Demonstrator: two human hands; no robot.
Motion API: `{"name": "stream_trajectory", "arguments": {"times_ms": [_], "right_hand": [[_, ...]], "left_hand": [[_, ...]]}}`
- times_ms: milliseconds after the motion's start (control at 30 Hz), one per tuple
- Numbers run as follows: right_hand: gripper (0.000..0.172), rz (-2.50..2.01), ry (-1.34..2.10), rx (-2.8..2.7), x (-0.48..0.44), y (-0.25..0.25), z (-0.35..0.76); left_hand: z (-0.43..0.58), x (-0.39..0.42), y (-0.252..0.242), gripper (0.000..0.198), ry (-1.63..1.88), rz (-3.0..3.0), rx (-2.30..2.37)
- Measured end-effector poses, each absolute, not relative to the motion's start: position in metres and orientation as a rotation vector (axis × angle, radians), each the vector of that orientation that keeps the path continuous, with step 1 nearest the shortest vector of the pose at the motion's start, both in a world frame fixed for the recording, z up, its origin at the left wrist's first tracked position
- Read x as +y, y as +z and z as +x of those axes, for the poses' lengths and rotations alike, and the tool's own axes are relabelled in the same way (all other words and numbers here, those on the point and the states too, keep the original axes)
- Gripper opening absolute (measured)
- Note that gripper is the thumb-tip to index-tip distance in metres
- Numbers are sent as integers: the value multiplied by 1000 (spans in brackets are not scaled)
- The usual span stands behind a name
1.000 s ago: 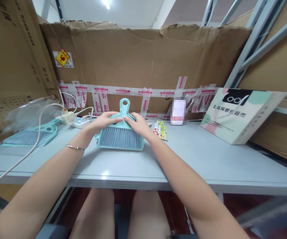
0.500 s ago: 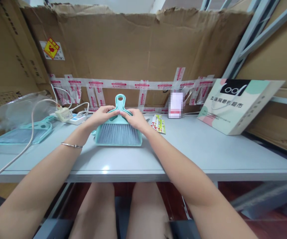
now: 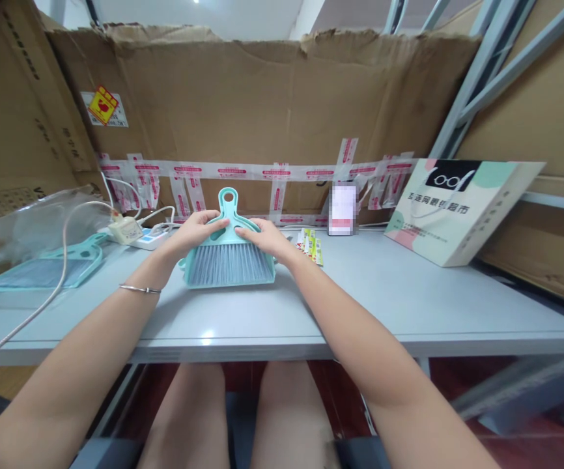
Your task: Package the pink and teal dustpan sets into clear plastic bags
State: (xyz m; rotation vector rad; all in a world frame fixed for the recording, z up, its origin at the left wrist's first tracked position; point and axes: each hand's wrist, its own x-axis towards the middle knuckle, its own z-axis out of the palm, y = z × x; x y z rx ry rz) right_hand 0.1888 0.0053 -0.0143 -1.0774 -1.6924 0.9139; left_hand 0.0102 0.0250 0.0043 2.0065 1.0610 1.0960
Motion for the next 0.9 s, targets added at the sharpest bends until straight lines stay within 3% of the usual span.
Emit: {"name": "stream_trajectory", "arguments": {"times_ms": [233,433,600,700,900], "right_hand": [[39,-1102,924,-1798,18,-8,216],[43,-1847,479,-1465,47,-16,305],[54,-2181,433,-1412,58,-41,333],[64,-2266,477,-1440,61,-46,334],[58,-2173,387,-1496,64,-46,335]], "left_hand": [[7,30,2,29,1145,1937,1084],[-1,39,1,26,1308,1832,1142],[-4,43,0,26,1306,1819,1169],[-3,43,-1,26,1307,1804,1198],[-4,43,-1,26,1315,1763,1224]]}}
